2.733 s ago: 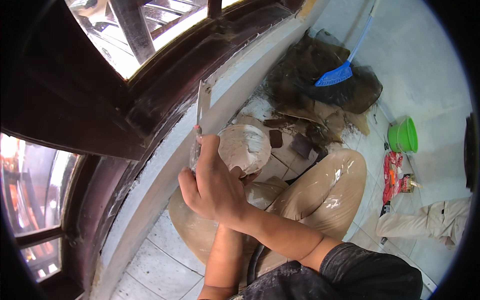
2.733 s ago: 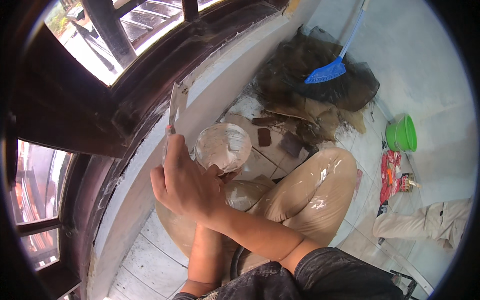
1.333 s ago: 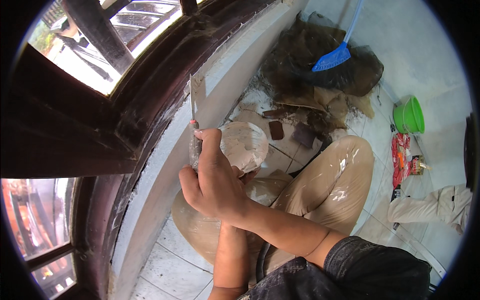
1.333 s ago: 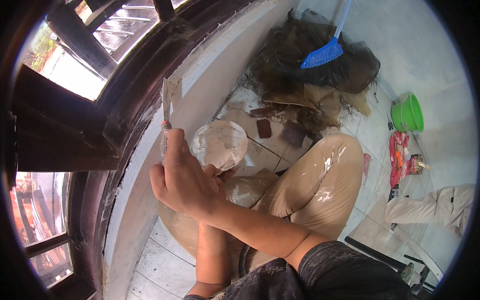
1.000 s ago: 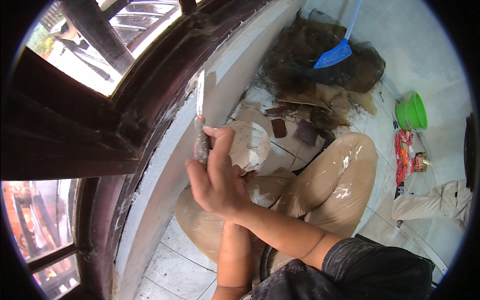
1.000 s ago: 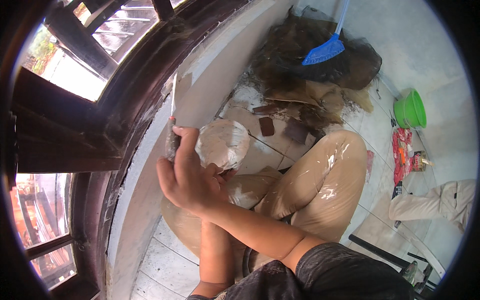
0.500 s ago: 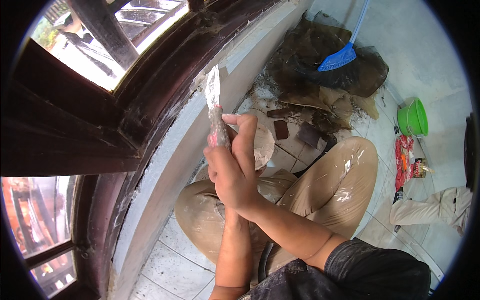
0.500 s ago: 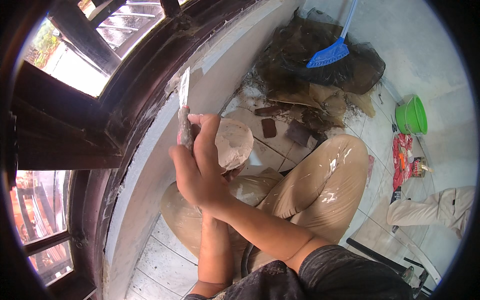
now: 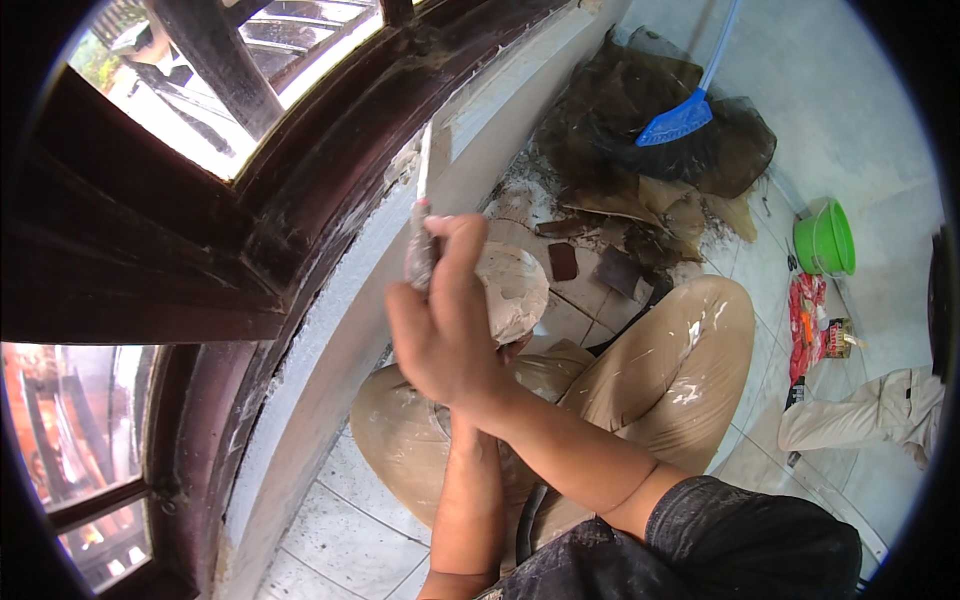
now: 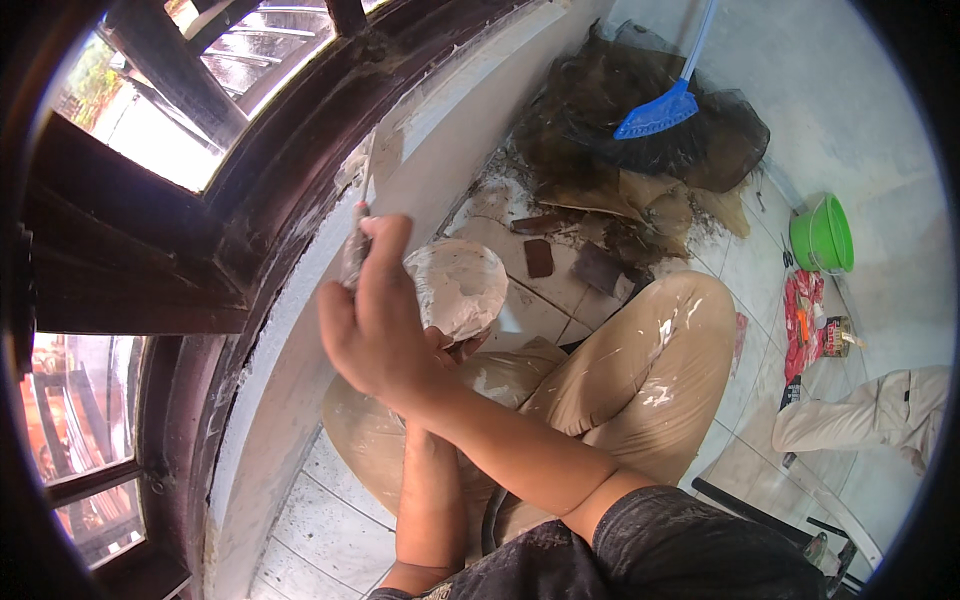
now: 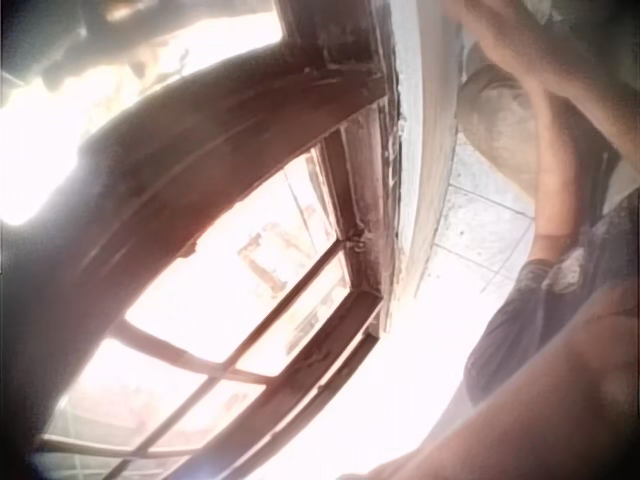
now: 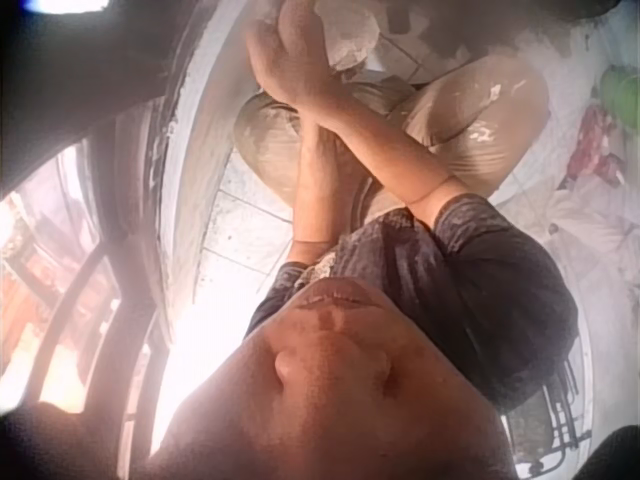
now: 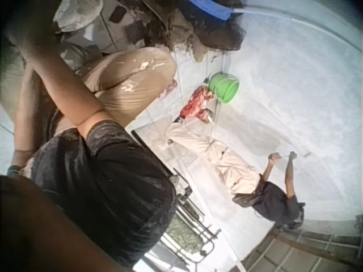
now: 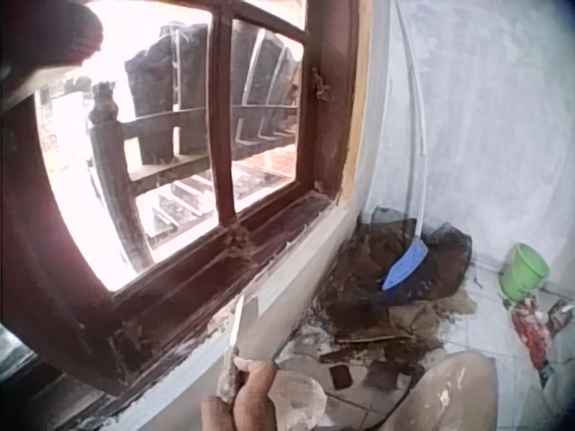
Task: The person scoops white filler from a small container with a putty knife and applies it to the wall area around a window frame. They repeatedly smooth the filler along the frame edges and corners.
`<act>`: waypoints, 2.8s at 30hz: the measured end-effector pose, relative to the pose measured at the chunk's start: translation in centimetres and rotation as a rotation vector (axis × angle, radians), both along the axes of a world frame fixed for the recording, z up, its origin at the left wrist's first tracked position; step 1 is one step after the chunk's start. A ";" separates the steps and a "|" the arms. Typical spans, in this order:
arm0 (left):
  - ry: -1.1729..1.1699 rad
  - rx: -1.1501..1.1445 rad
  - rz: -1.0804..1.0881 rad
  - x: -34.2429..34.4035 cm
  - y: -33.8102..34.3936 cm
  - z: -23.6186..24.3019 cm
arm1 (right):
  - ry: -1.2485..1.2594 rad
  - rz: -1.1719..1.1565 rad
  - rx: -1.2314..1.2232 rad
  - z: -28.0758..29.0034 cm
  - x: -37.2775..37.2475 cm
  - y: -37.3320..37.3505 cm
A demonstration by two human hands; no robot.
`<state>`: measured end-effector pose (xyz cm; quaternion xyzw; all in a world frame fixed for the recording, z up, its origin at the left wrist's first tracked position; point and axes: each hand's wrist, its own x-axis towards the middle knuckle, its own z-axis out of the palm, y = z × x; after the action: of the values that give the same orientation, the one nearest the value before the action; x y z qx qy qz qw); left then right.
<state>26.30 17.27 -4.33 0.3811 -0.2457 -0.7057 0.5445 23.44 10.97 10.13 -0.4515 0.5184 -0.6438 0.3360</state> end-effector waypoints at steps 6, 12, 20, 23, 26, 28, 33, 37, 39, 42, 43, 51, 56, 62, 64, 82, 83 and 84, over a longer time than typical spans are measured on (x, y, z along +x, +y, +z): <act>-0.468 -0.196 -0.071 1.2 1.3 2.3 | 0.484 0.123 0.165 -0.1 2.2 2.1; -0.648 -0.197 -0.148 0.7 0.5 3.8 | 0.440 -0.051 -0.026 -0.8 1.5 2.9; -0.818 -0.182 -0.223 0.3 -0.1 4.5 | 0.351 0.002 -0.063 -1.3 3.1 1.2; -0.847 -0.170 -0.227 1.3 0.2 4.8 | 0.337 0.086 0.012 -0.9 4.5 3.5; -0.524 -0.124 -0.085 0.9 0.8 4.4 | 0.378 0.027 -0.020 -0.4 3.9 4.6; -0.330 -0.111 0.041 0.8 1.1 3.4 | 0.412 -0.042 -0.047 -0.6 2.9 3.3; -0.643 -0.285 -0.016 1.4 0.9 2.2 | 0.346 0.033 0.054 0.4 2.6 1.3; -1.083 -0.291 -0.166 0.8 0.0 6.8 | 0.378 0.082 0.018 0.2 4.1 4.6; -0.684 -0.245 -0.093 1.7 0.9 3.4 | 0.349 0.068 0.006 0.0 3.5 5.2; -0.307 -0.078 0.041 0.9 0.3 1.6 | 0.325 -0.055 -0.084 0.9 0.6 3.4; -0.232 -0.004 0.042 0.4 -0.2 1.7 | 0.279 -0.095 -0.086 1.0 -0.8 2.0; 0.005 0.232 -0.038 -0.3 -1.5 5.9 | 0.236 -0.172 -0.076 -0.2 -9.0 -4.8; -0.038 0.256 -0.041 0.1 -1.6 5.9 | 0.214 -0.130 -0.050 -0.9 -7.6 -4.9; -0.085 0.215 -0.057 0.4 -1.3 2.9 | 0.288 -0.082 -0.051 -0.1 -4.6 -3.1; -0.070 0.149 0.010 0.0 -1.2 1.9 | 0.254 -0.020 0.020 0.2 -3.6 -2.0; 0.030 -0.003 0.065 0.6 0.8 2.2 | 0.461 0.087 0.011 -0.4 2.1 3.6; -0.037 0.007 0.068 0.8 0.8 2.5 | 0.483 0.096 0.026 -0.3 2.4 4.1; -0.253 -0.089 -0.034 1.2 0.6 2.3 | 0.450 0.119 0.037 -0.2 2.5 4.5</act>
<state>27.55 17.84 -2.04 0.4383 -0.3497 -0.6496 0.5135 25.91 15.48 9.89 -0.6072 0.5646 -0.4961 0.2576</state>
